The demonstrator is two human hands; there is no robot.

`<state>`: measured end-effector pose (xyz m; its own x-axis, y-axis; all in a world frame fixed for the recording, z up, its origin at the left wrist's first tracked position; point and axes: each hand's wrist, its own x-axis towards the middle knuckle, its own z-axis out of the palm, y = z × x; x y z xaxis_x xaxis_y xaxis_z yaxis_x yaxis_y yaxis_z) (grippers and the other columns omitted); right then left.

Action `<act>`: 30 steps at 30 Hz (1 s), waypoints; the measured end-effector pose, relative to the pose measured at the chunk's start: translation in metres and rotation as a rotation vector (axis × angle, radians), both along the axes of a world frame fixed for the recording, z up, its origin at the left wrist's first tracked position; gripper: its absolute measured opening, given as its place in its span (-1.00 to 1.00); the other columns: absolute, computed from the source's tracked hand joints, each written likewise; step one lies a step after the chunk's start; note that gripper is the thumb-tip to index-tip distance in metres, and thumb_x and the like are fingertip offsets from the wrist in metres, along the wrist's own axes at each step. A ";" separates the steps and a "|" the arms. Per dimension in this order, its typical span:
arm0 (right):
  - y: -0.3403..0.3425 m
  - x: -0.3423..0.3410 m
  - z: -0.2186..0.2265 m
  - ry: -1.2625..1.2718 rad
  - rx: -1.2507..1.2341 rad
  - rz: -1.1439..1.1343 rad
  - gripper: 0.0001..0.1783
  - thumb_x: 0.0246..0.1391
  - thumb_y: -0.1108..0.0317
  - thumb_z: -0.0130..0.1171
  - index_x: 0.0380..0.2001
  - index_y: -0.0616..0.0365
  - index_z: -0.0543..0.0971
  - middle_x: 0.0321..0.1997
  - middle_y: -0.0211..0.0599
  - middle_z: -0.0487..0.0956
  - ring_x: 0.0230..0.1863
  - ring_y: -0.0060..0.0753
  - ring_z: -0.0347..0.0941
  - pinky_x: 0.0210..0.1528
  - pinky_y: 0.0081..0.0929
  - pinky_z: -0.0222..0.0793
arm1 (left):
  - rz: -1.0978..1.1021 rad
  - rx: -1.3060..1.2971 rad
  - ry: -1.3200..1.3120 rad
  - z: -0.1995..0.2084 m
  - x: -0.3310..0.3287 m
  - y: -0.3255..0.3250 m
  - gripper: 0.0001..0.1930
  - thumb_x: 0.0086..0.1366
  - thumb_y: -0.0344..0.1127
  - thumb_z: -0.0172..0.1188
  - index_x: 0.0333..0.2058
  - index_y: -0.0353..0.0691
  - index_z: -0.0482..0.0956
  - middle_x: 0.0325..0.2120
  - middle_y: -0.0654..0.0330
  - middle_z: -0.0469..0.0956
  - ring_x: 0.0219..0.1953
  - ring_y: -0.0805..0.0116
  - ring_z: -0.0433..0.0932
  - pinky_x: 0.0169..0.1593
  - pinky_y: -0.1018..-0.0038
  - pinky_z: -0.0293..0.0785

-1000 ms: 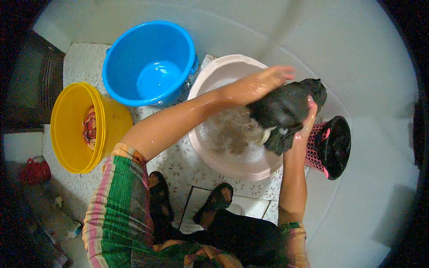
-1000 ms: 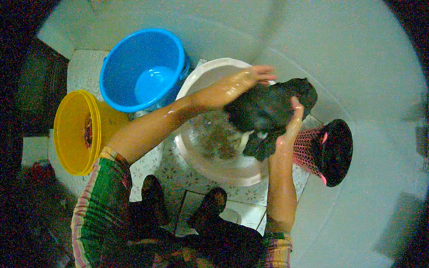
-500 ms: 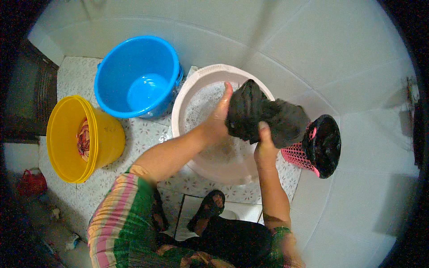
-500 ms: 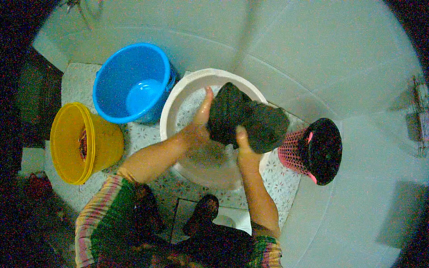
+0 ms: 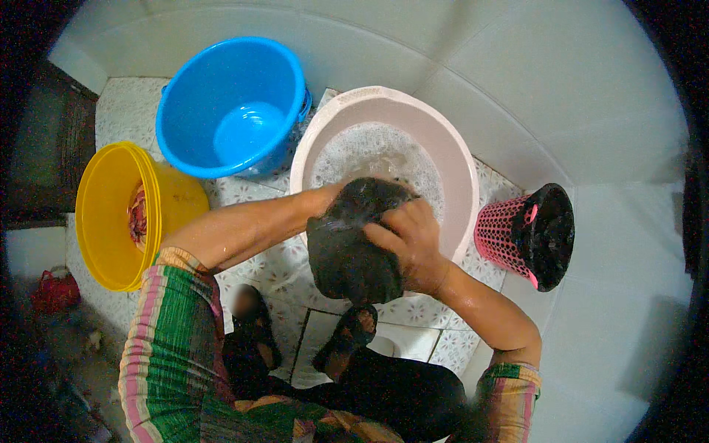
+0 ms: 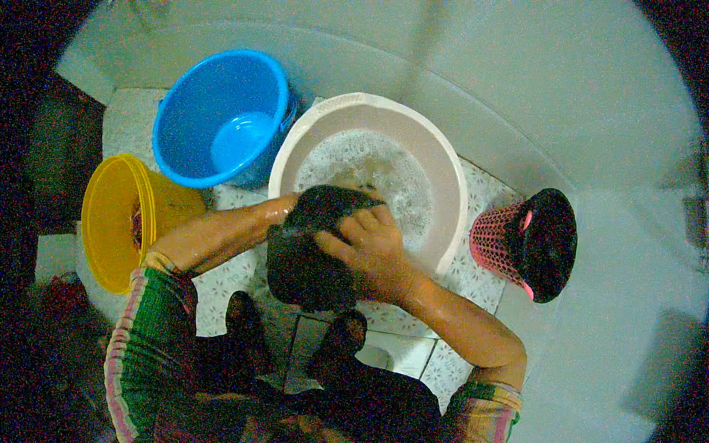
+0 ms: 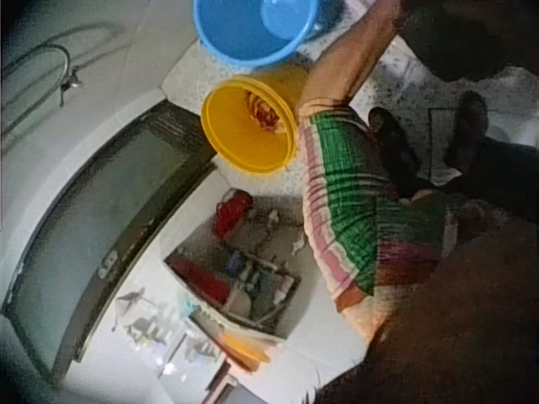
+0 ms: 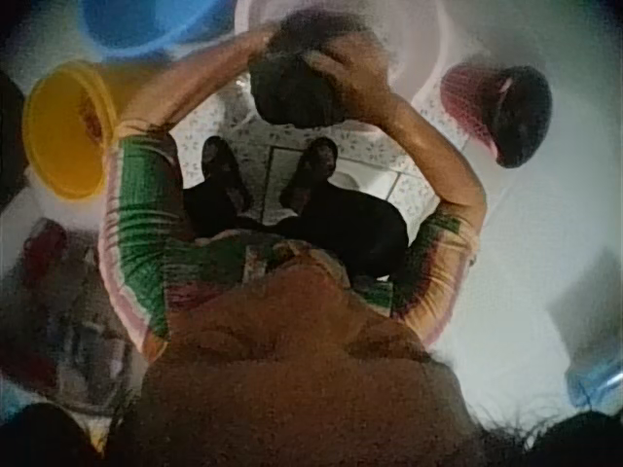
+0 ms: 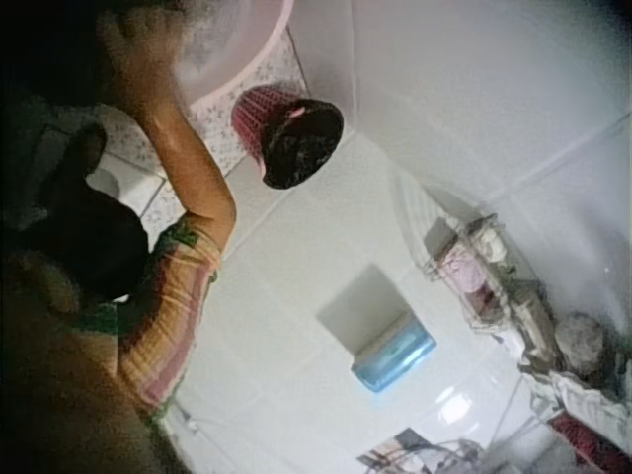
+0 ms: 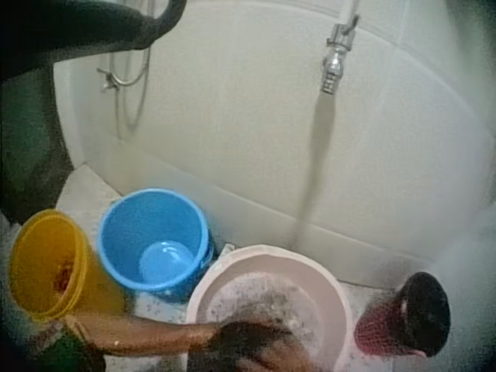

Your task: The person washes clothes by hand in a soapy basin, scrubbing and wringing garments including a black shirt and a patterned cloth, and then rinses them in a bucket of water.

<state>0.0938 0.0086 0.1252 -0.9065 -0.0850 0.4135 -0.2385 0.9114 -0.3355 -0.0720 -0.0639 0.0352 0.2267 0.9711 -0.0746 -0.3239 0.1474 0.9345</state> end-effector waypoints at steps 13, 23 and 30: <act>0.008 -0.013 0.002 -0.082 -0.327 -0.098 -0.23 -0.51 0.21 0.43 -0.08 0.00 0.37 0.24 -0.03 0.19 0.24 0.09 0.11 0.24 0.19 -0.14 | -0.226 -0.136 -0.164 -0.080 -0.007 0.024 -0.69 0.19 -0.24 0.15 -0.11 -0.20 0.49 -0.10 0.19 0.48 -0.14 0.41 0.44 -0.02 0.46 0.38; 0.052 0.014 -0.015 -0.010 -0.890 -0.642 -0.36 -0.16 0.20 0.26 0.02 0.23 0.38 -0.01 -0.19 0.46 -0.01 -0.13 0.39 0.11 -0.27 0.26 | -0.033 -0.292 -0.069 0.026 0.004 0.059 -0.44 0.23 0.03 0.04 0.11 -0.18 0.29 0.03 0.14 0.36 0.07 0.31 0.28 0.05 0.23 0.30; 0.115 -0.001 0.006 0.437 -1.682 -0.281 -0.51 0.08 0.04 -0.03 -0.05 0.18 0.44 -0.05 -0.17 0.49 -0.04 -0.16 0.39 0.10 -0.26 0.27 | 0.398 0.260 -0.358 0.043 -0.021 0.089 -0.35 0.36 0.16 -0.37 0.25 -0.20 0.03 0.16 0.20 0.23 0.17 0.28 0.22 0.26 0.30 0.04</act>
<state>0.0925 0.1235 0.1310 -0.6261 0.7761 0.0749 -0.4706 -0.2995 -0.8300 -0.0932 0.0255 0.0785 -0.1913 0.9627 0.1912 -0.6093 -0.2693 0.7458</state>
